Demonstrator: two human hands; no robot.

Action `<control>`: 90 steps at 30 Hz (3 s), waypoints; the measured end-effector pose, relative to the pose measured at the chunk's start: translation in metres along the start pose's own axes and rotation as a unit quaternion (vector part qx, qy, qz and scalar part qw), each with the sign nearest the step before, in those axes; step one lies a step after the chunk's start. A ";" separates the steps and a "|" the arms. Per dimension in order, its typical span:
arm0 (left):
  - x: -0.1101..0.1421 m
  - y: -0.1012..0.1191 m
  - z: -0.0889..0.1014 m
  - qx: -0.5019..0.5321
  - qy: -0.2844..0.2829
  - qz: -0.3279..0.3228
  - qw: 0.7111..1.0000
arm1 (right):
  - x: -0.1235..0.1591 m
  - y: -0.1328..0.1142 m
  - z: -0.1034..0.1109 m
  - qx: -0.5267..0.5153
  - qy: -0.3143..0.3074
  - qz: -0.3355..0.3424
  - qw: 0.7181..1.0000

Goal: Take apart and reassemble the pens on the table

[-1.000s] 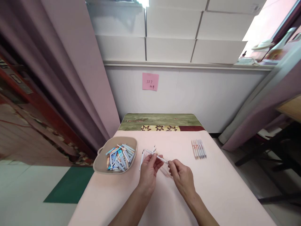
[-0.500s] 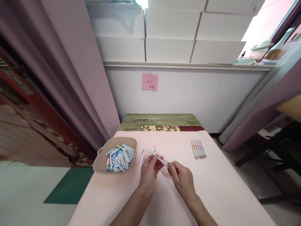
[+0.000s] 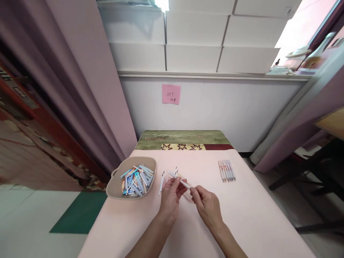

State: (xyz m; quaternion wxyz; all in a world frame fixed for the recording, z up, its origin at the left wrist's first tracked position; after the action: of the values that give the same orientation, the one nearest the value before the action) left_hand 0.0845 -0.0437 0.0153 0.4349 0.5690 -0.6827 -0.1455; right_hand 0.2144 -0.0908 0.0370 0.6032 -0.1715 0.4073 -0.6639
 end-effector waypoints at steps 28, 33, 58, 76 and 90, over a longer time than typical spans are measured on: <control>-0.007 -0.021 0.029 -0.240 -0.024 -0.081 0.967 | 0.004 0.037 -0.011 0.100 -0.014 -0.030 0.994; 0.003 -0.042 0.066 -0.296 -0.022 -0.049 0.954 | -0.030 0.106 0.019 0.220 0.030 -0.206 0.953; 0.009 -0.058 0.084 -0.293 -0.079 -0.031 0.952 | -0.054 0.150 0.038 0.287 0.086 -0.292 0.908; -0.010 0.033 0.064 -0.629 -0.016 -0.350 0.694 | -0.009 0.102 -0.041 -0.068 0.070 -0.108 0.989; -0.077 0.008 0.016 -0.825 0.039 -0.208 0.525 | -0.002 0.098 -0.039 -0.056 0.044 -0.082 0.994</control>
State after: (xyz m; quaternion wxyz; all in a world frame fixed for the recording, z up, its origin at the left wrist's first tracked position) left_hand 0.0657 0.0237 -0.0214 0.6933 0.0878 -0.1027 -0.7079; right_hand 0.2514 -0.0697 -0.0594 0.5174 -0.2090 0.4544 -0.6943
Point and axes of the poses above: each hand's wrist, its own x-axis away from the middle knuckle, its own z-axis out of the back of the hand, y = z × x, the point moved 4 cm from there along -x, towards the middle knuckle, and after that the axes turned 4 degrees about y, right-handed, at the moved point
